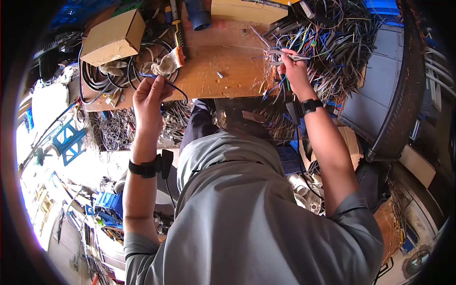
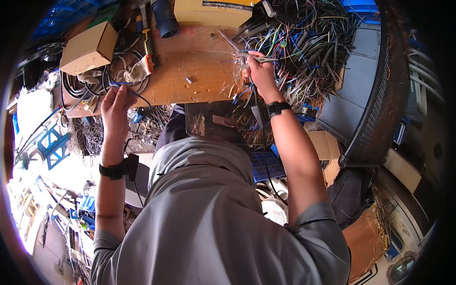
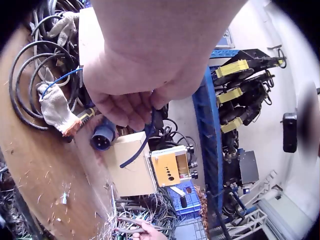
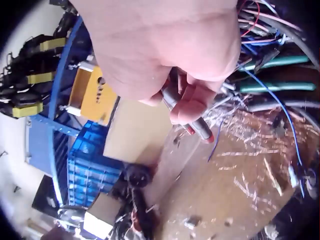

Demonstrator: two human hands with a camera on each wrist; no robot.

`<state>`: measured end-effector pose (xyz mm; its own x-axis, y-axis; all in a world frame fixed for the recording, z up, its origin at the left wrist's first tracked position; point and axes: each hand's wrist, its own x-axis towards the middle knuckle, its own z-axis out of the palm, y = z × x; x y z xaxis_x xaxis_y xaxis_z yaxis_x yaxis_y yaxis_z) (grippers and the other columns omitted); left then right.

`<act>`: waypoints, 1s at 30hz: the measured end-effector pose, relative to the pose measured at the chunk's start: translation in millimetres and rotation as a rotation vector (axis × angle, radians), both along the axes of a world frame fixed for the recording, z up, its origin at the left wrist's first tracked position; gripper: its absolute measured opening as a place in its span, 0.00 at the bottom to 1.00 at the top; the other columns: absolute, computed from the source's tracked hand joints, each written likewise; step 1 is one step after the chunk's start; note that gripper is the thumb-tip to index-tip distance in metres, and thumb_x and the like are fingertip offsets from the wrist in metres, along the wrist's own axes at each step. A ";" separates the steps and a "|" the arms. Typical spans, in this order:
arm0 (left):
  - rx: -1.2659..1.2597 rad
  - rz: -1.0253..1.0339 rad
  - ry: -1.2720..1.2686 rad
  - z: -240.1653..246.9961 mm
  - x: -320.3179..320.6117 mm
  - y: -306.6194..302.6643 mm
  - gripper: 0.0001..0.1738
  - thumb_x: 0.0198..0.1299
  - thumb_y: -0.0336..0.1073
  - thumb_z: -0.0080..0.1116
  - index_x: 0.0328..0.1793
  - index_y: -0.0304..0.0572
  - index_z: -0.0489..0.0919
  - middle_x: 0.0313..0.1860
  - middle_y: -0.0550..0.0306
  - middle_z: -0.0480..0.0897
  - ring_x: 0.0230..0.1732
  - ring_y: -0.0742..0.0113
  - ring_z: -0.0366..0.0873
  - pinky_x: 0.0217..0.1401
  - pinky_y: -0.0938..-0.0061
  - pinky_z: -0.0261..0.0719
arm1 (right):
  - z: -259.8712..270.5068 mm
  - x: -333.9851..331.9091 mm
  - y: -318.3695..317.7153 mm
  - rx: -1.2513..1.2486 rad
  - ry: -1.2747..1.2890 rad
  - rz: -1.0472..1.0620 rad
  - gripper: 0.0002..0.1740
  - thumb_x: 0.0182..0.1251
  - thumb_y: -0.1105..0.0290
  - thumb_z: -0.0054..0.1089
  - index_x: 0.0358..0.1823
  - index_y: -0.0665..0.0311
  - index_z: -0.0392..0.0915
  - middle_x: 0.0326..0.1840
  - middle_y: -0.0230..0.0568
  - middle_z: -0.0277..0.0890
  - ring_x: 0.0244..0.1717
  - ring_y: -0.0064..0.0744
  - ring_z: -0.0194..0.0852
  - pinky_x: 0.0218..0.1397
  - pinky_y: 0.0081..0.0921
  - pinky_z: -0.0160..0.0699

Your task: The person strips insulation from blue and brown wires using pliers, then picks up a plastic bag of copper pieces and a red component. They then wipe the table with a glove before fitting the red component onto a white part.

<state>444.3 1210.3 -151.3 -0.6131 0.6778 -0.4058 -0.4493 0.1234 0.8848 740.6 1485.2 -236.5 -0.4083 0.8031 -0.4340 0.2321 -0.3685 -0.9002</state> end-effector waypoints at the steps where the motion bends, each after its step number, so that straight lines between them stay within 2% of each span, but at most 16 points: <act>1: 0.003 -0.001 -0.004 1.9 1.5 3.0 0.10 0.70 0.37 0.56 0.36 0.41 0.78 0.32 0.59 0.84 0.34 0.75 0.81 0.44 0.79 0.80 | 14.0 -3.2 -6.8 -0.005 -0.018 0.028 0.14 0.73 0.69 0.54 0.56 0.66 0.74 0.33 0.33 0.76 0.24 0.18 0.72 0.25 0.17 0.73; 3: -0.003 -0.011 0.001 3.5 3.7 8.3 0.10 0.70 0.37 0.56 0.36 0.40 0.78 0.32 0.59 0.84 0.34 0.75 0.81 0.44 0.79 0.80 | 26.1 -10.6 -33.1 -0.038 -0.003 0.087 0.14 0.73 0.69 0.53 0.57 0.66 0.73 0.36 0.34 0.76 0.24 0.17 0.71 0.25 0.16 0.72; 5: -0.009 -0.024 0.004 5.8 7.0 14.5 0.10 0.70 0.37 0.56 0.36 0.40 0.78 0.32 0.59 0.84 0.34 0.75 0.81 0.44 0.79 0.80 | 27.1 -20.4 -63.8 -0.008 -0.043 0.214 0.15 0.74 0.69 0.53 0.58 0.66 0.73 0.32 0.33 0.76 0.24 0.17 0.72 0.25 0.15 0.74; 6: -0.010 -0.028 0.012 8.2 8.2 17.2 0.10 0.70 0.37 0.56 0.36 0.40 0.78 0.32 0.59 0.84 0.34 0.75 0.81 0.43 0.79 0.80 | 12.9 -21.7 -77.1 -0.022 -0.015 0.250 0.16 0.73 0.68 0.53 0.59 0.65 0.73 0.29 0.33 0.79 0.23 0.17 0.74 0.24 0.17 0.76; 8: -0.009 -0.037 0.023 11.2 10.3 21.4 0.10 0.70 0.37 0.56 0.36 0.40 0.78 0.32 0.60 0.84 0.34 0.75 0.81 0.43 0.80 0.79 | -13.5 -20.7 -95.1 -0.023 -0.042 0.265 0.16 0.73 0.69 0.53 0.58 0.66 0.73 0.31 0.35 0.80 0.24 0.18 0.75 0.25 0.18 0.77; 12: -0.023 -0.033 0.029 14.8 11.7 24.6 0.10 0.70 0.38 0.56 0.37 0.40 0.79 0.32 0.60 0.83 0.34 0.75 0.81 0.43 0.80 0.78 | -37.1 11.8 -78.9 -0.037 -0.027 0.167 0.14 0.73 0.71 0.53 0.56 0.67 0.74 0.33 0.37 0.81 0.23 0.18 0.75 0.25 0.18 0.77; 14: -0.007 -0.059 0.033 15.6 13.9 24.7 0.10 0.70 0.38 0.56 0.37 0.40 0.79 0.32 0.60 0.83 0.34 0.75 0.81 0.44 0.80 0.79 | -37.0 25.2 -54.6 -0.041 0.023 0.031 0.14 0.73 0.72 0.53 0.56 0.67 0.74 0.33 0.37 0.81 0.22 0.18 0.73 0.24 0.18 0.76; 16: -0.011 -0.060 0.023 13.5 17.8 25.6 0.10 0.70 0.38 0.56 0.37 0.40 0.79 0.32 0.60 0.83 0.34 0.75 0.81 0.44 0.79 0.79 | -27.3 36.9 -33.6 0.035 -0.051 -0.018 0.14 0.74 0.72 0.52 0.57 0.68 0.73 0.32 0.37 0.80 0.22 0.18 0.71 0.24 0.17 0.75; 17: -0.013 -0.055 0.014 12.9 18.8 27.3 0.11 0.70 0.38 0.56 0.37 0.40 0.79 0.32 0.60 0.83 0.34 0.75 0.81 0.45 0.79 0.79 | -19.9 40.2 -29.4 0.028 -0.106 -0.014 0.15 0.74 0.69 0.53 0.57 0.68 0.73 0.31 0.34 0.79 0.25 0.17 0.75 0.28 0.16 0.78; 20: -0.012 -0.061 0.024 14.7 21.8 32.0 0.11 0.70 0.38 0.56 0.37 0.40 0.79 0.32 0.60 0.83 0.34 0.75 0.81 0.45 0.78 0.80 | 15.7 27.1 -36.4 -0.080 -0.075 0.020 0.15 0.73 0.70 0.53 0.56 0.68 0.73 0.28 0.33 0.76 0.23 0.16 0.71 0.26 0.16 0.76; 23: 0.001 -0.070 0.032 14.8 22.9 36.8 0.11 0.70 0.39 0.56 0.36 0.40 0.78 0.32 0.60 0.83 0.35 0.75 0.81 0.45 0.78 0.80 | 22.4 -6.6 -51.8 -0.133 0.065 0.094 0.14 0.73 0.68 0.54 0.56 0.66 0.73 0.28 0.34 0.77 0.22 0.17 0.72 0.25 0.17 0.75; 26: -0.002 -0.081 0.026 20.5 25.9 42.4 0.12 0.70 0.39 0.56 0.36 0.40 0.78 0.32 0.61 0.83 0.35 0.76 0.80 0.44 0.79 0.79 | -8.4 -43.7 -61.0 -0.049 0.055 0.178 0.14 0.72 0.68 0.57 0.53 0.66 0.74 0.32 0.36 0.80 0.24 0.19 0.74 0.26 0.19 0.76; 28: -0.018 -0.104 0.029 26.0 29.0 44.2 0.12 0.70 0.39 0.56 0.36 0.40 0.78 0.32 0.60 0.83 0.35 0.76 0.80 0.44 0.79 0.79 | -26.7 -49.9 -56.7 0.029 -0.029 0.199 0.13 0.71 0.66 0.58 0.51 0.65 0.76 0.30 0.35 0.80 0.22 0.19 0.75 0.25 0.19 0.76; 29: -0.001 -0.128 0.030 27.5 29.1 43.7 0.12 0.70 0.39 0.56 0.36 0.40 0.78 0.33 0.60 0.83 0.35 0.76 0.80 0.44 0.79 0.79 | -34.9 -47.0 -49.4 0.006 -0.087 0.143 0.12 0.71 0.66 0.59 0.50 0.64 0.77 0.28 0.35 0.80 0.21 0.20 0.75 0.24 0.20 0.76; 30: -0.002 -0.128 0.034 32.5 30.1 43.6 0.12 0.70 0.39 0.56 0.36 0.40 0.78 0.33 0.60 0.83 0.35 0.76 0.80 0.44 0.79 0.79 | -40.5 -39.3 -39.7 0.007 -0.107 0.147 0.10 0.72 0.71 0.55 0.51 0.66 0.74 0.30 0.33 0.78 0.21 0.18 0.73 0.24 0.18 0.75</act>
<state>474.4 1253.9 -118.8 -0.5353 0.7507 -0.3873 -0.3991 0.1794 0.8992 701.3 1445.5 -277.0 -0.4730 0.7416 -0.4757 0.3779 -0.3169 -0.8699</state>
